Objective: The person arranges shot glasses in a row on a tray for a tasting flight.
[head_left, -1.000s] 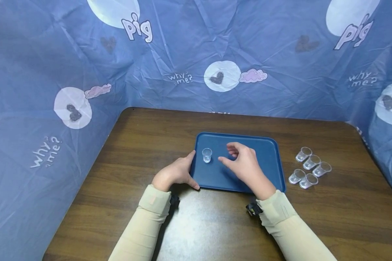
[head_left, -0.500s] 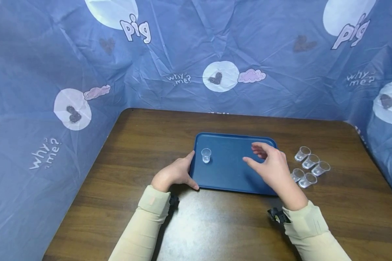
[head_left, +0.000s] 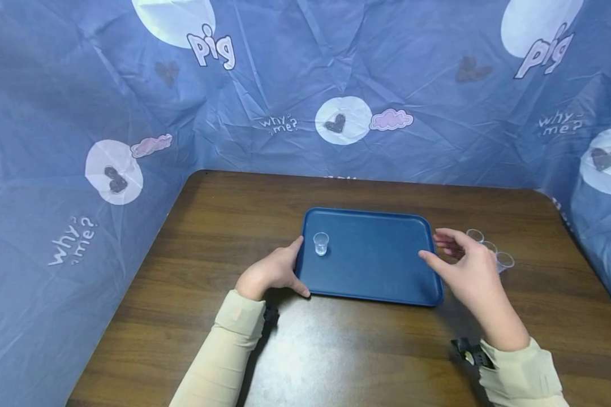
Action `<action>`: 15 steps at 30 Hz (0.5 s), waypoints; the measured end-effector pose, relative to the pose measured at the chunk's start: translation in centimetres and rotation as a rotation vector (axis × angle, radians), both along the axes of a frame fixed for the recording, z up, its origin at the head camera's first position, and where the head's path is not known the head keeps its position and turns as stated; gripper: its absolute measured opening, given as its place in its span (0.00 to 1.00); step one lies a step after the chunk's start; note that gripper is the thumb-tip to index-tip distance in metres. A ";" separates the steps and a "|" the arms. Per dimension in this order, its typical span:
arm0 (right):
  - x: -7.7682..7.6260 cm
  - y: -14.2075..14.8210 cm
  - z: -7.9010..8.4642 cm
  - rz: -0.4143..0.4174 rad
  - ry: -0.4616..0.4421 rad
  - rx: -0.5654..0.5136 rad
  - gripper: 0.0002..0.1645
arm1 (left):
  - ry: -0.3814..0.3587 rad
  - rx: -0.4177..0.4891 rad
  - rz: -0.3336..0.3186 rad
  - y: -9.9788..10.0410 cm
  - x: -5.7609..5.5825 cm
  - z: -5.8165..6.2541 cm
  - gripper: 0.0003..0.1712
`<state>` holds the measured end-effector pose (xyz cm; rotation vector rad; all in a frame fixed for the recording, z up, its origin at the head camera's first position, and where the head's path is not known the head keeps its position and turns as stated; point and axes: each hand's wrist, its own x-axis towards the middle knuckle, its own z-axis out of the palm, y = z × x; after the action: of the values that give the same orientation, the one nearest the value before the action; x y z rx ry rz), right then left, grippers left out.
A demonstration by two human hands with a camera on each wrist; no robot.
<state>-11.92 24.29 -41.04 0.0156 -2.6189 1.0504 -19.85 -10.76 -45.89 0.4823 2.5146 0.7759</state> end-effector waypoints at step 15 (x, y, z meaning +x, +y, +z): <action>1.8 3.3 -0.7 -0.099 0.001 0.031 0.30 | 0.003 -0.013 -0.001 0.1 -0.1 -0.2 0.79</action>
<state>-10.13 27.62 -41.69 -0.1049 -2.6060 0.9764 -19.99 -10.70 -46.05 0.4801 2.5209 0.7583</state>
